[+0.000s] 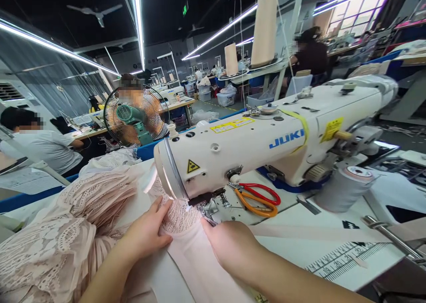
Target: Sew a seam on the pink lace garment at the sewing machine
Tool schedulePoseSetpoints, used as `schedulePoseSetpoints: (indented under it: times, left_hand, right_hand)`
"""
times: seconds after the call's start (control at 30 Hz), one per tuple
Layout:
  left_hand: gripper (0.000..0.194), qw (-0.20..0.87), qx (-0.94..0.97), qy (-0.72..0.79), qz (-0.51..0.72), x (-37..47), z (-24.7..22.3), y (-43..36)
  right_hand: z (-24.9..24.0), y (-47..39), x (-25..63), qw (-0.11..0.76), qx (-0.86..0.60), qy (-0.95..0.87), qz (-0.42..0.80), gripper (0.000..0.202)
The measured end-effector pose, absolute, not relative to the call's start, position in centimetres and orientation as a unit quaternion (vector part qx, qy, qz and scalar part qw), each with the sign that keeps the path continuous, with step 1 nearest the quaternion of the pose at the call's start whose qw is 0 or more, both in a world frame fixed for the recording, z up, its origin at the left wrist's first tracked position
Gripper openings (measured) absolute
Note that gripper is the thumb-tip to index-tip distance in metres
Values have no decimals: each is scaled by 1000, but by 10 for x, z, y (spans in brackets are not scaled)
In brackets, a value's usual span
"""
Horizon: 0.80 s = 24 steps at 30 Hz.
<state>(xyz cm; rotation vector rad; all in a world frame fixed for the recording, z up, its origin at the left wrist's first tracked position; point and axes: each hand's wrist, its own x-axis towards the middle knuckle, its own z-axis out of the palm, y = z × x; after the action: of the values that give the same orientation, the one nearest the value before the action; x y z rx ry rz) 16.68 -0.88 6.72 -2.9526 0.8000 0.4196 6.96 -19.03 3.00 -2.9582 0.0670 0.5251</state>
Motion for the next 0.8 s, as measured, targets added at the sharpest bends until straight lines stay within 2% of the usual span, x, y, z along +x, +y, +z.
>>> schedulePoseSetpoints:
  times: [0.5, 0.67, 0.8]
  left_hand:
    - [84, 12, -964, 245, 99, 184, 57, -6]
    - [72, 36, -968, 243, 50, 175, 67, -14]
    - [51, 28, -958, 284, 23, 143, 68, -35]
  right_hand:
    - [28, -191, 64, 72, -986, 11, 152, 51]
    - [19, -195, 59, 92, -989, -14, 118, 43]
    - [5, -204, 48, 114, -991, -53, 49, 35]
